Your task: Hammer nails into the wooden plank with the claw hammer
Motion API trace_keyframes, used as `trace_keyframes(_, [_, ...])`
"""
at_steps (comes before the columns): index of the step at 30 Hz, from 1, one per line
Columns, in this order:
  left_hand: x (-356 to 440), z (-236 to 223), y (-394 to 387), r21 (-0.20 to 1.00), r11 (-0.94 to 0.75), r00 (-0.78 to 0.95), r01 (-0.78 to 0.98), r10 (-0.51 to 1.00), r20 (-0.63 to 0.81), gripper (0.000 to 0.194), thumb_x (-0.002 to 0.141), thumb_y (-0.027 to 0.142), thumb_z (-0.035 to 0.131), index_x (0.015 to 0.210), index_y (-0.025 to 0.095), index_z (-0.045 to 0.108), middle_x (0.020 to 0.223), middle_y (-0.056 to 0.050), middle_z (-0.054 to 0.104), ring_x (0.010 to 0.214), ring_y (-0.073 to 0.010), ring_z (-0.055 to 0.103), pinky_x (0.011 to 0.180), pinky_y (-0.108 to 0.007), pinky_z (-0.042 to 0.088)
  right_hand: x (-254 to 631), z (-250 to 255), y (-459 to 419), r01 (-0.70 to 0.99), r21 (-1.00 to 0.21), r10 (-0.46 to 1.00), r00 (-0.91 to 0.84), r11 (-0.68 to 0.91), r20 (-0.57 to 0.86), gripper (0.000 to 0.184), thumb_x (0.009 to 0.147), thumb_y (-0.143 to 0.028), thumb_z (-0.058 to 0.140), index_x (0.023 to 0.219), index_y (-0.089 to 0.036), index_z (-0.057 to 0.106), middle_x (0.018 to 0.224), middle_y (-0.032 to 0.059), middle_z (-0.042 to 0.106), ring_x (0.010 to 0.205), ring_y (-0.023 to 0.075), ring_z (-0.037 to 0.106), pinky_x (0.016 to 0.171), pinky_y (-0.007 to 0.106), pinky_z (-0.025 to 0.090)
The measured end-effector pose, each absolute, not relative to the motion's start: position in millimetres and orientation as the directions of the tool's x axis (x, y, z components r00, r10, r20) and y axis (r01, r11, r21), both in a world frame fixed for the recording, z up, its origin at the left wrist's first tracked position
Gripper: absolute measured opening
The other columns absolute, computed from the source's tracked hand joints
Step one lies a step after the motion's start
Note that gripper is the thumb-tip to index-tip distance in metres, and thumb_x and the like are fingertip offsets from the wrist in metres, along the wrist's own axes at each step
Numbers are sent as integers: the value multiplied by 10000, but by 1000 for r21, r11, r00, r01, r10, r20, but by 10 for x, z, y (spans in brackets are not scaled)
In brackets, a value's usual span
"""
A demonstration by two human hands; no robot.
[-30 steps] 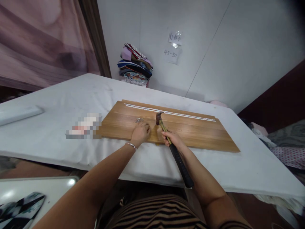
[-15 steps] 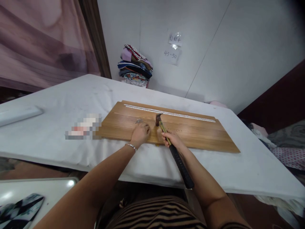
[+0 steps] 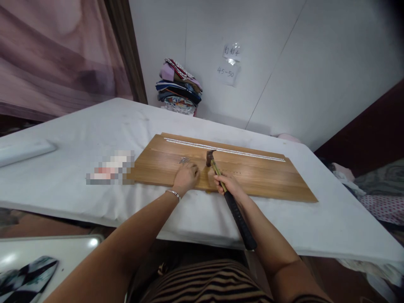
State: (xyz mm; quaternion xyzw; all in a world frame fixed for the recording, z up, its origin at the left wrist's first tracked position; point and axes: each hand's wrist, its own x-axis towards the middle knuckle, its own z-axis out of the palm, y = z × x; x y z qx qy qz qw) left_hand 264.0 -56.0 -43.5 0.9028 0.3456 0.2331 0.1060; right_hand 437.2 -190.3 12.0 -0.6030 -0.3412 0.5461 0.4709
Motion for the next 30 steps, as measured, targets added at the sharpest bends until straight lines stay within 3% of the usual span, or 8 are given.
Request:
trace_keyframes(17, [2633,-431,-561,363,-733,650,575,679,341,284,982,207,531,826,189,767,1050,-137,767,1046,-277,673,1003,-427,527,4356,166,-1912,-101,-939,924,167,-330,-343,338,753,-455,756,695,-247,496,459,-76,488,364,83,417,376,211,319])
trace_keyframes(22, [2635,-425,-570,349,-733,652,584,679,337,291,982,200,522,813,186,758,1037,-144,762,1044,-281,672,987,-422,527,4359,157,-1905,-131,-944,930,174,-305,-324,304,716,-440,750,731,-242,520,509,-63,545,374,82,428,373,211,307])
trace_keyframes(30, [2635,-430,-557,360,-743,653,564,668,357,275,966,194,537,793,195,750,1007,-132,762,1032,-284,677,987,-434,530,4395,97,-1890,-85,-948,937,146,-307,-317,317,738,-466,718,655,-241,510,442,-57,496,368,85,416,382,216,334])
